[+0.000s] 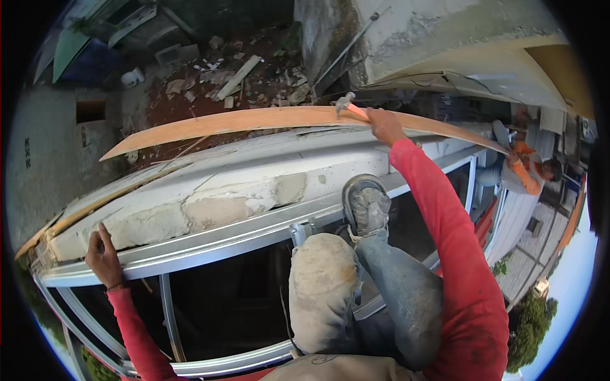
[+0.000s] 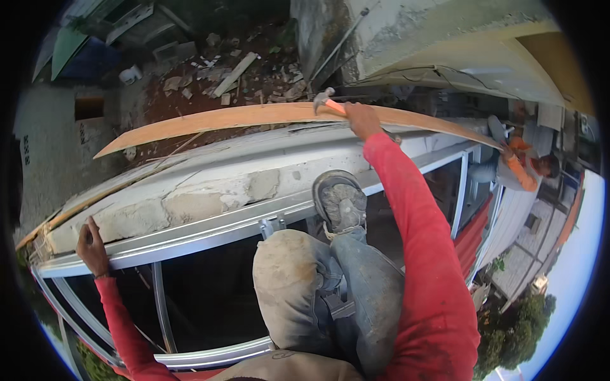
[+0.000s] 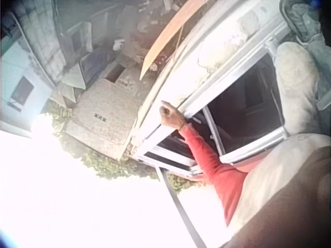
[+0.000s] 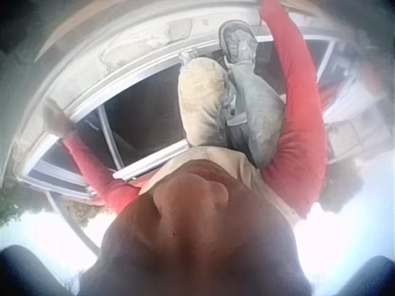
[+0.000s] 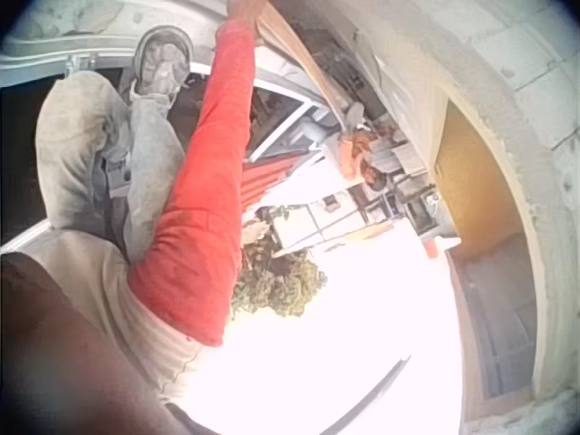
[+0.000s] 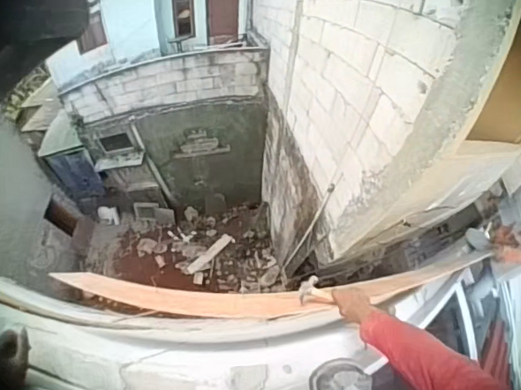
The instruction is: The person hammers nails into a wooden plank to secure it to a metal frame on a rooftop. They repeatedly position the plank, drive nails with a hammer, and adjust the plank's placement along the frame.
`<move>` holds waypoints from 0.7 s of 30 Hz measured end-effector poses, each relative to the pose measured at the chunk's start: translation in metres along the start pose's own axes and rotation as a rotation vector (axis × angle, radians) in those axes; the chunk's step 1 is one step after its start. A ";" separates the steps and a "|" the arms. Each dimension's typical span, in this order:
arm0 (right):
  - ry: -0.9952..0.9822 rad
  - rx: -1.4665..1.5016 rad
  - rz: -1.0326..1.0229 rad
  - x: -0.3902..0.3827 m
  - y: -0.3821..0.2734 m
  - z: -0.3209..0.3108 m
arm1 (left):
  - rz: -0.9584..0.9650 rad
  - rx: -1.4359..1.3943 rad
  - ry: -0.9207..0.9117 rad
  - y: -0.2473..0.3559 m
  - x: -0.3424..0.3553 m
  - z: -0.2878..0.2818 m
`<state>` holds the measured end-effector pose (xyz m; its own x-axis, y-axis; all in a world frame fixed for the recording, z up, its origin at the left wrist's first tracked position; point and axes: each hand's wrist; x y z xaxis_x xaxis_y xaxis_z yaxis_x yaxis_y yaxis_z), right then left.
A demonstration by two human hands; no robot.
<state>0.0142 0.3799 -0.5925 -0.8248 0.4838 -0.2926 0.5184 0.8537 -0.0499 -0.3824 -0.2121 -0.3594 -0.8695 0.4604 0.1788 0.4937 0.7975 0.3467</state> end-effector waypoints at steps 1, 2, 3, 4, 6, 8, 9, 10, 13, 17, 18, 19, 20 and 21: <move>-0.040 0.117 -0.033 -0.010 -0.005 -0.012 | -0.024 0.048 0.003 0.006 -0.002 -0.002; -0.074 -0.024 0.065 -0.015 0.004 0.001 | 0.010 0.083 0.000 0.012 0.008 -0.008; -0.060 0.002 0.022 -0.023 0.030 0.024 | 0.004 0.096 0.025 0.023 0.016 -0.011; -0.073 -0.031 -0.043 -0.021 0.046 0.038 | -0.054 0.087 0.014 0.028 0.020 -0.020; 0.054 -0.084 -0.037 -0.030 0.095 0.095 | 0.030 0.085 0.086 0.019 0.027 -0.015; 0.036 -0.094 -0.075 -0.028 0.095 0.106 | -0.004 0.104 0.065 0.029 0.025 -0.018; -0.037 -0.097 -0.043 -0.025 0.079 0.093 | -0.033 0.120 0.051 0.027 0.014 -0.023; -0.206 -0.124 0.020 -0.014 0.055 0.074 | -0.064 0.134 0.071 0.024 0.000 -0.029; -0.266 -0.091 0.056 -0.009 0.036 0.047 | -0.086 0.127 0.100 0.024 -0.014 -0.029; -0.281 0.177 0.164 0.008 0.045 0.051 | -0.027 0.098 0.101 0.025 -0.001 -0.019; -0.283 0.396 0.259 0.017 0.058 0.062 | 0.008 0.070 0.105 0.024 0.006 -0.014; -0.237 0.384 0.135 0.017 0.011 0.036 | 0.010 0.075 0.100 0.018 -0.002 -0.020; -0.187 0.367 0.011 0.017 -0.038 0.003 | 0.006 0.107 0.117 0.009 -0.008 -0.027; -0.138 0.343 -0.066 0.012 -0.088 -0.046 | 0.019 0.123 0.137 0.000 -0.009 -0.036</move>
<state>-0.0515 0.3199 -0.5474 -0.8328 0.3796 -0.4029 0.5300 0.7566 -0.3828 -0.3752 -0.2299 -0.3279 -0.8503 0.4251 0.3104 0.5009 0.8347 0.2289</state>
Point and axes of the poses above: each hand's wrist, its own x-axis towards the middle knuckle, its own z-axis out of the palm, y = z × x, and after that the axes turned 6 degrees about -x, right-handed
